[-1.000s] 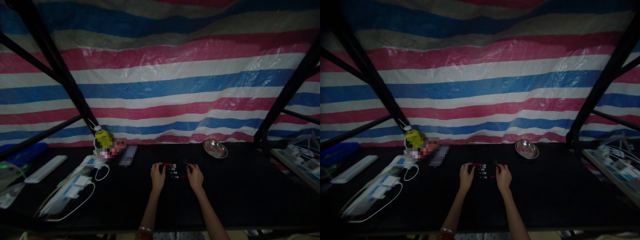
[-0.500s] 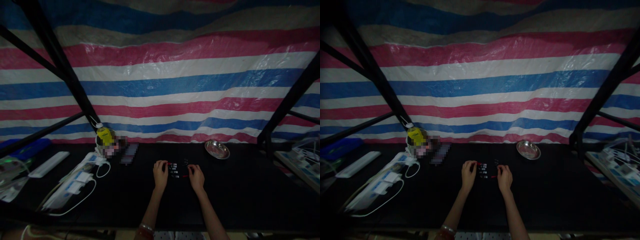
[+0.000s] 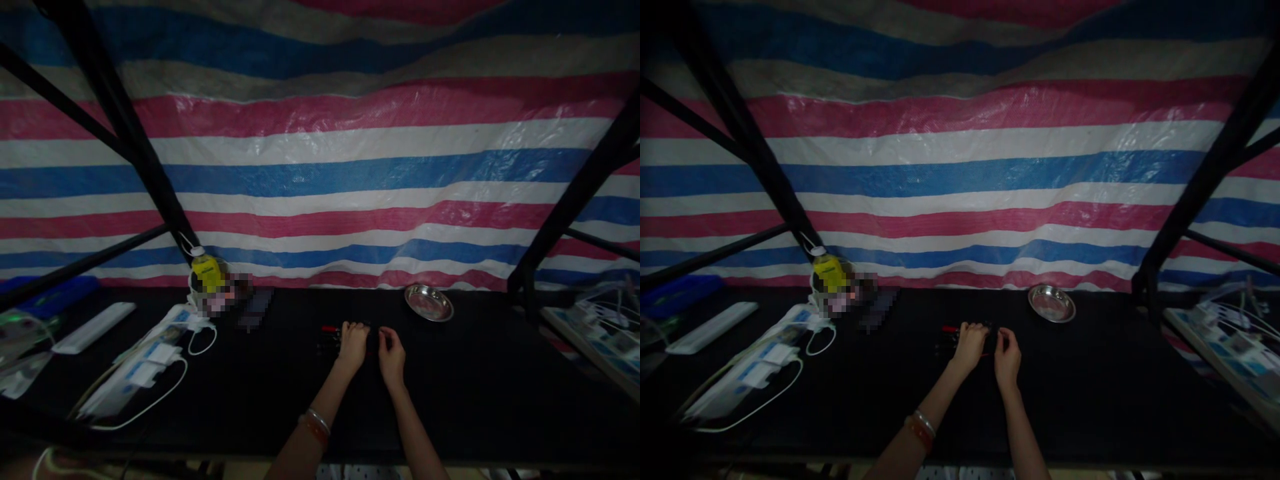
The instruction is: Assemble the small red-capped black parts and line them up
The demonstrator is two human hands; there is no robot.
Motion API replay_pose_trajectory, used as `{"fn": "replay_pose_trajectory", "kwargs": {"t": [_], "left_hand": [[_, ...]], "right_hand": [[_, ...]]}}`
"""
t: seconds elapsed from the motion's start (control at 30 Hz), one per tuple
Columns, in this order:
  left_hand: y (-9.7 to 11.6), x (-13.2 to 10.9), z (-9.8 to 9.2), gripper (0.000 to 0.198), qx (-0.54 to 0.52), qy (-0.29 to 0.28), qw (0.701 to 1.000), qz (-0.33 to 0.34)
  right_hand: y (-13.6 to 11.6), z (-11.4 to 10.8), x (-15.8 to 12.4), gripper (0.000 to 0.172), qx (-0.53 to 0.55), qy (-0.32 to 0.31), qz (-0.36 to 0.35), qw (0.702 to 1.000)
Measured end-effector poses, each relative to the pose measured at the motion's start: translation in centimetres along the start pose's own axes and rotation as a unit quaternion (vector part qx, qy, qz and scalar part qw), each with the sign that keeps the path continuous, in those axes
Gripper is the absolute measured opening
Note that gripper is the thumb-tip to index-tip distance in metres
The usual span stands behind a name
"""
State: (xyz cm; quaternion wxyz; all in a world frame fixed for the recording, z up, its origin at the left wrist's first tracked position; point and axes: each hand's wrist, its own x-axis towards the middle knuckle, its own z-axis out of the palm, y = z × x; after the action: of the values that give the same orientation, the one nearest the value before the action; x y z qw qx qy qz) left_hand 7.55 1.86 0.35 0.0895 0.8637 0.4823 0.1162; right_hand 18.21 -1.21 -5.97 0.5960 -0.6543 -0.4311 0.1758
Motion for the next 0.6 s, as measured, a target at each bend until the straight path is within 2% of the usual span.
{"fn": "replay_pose_trajectory", "kwargs": {"t": [0.1,0.23,0.4,0.6], "left_hand": [[0.0,-0.5,0.3,0.040,0.008,-0.007,1.000,-0.001],[0.0,-0.7,0.3,0.043,0.031,-0.021,0.999,0.001],[0.4,-0.7,0.3,0.037,0.054,-0.026,0.998,0.003],[0.6,-1.0,1.2,0.032,0.076,-0.008,0.997,-0.006]], "right_hand": [[0.1,0.2,0.0,0.045,0.011,-0.005,-0.023,1.000],[0.0,0.2,0.0,0.042,0.024,-0.017,-0.037,0.999],[-0.2,0.0,-0.2,0.038,0.056,-0.009,0.004,0.998],[-0.4,-0.1,-0.2,0.036,0.042,-0.015,0.036,0.998]]}}
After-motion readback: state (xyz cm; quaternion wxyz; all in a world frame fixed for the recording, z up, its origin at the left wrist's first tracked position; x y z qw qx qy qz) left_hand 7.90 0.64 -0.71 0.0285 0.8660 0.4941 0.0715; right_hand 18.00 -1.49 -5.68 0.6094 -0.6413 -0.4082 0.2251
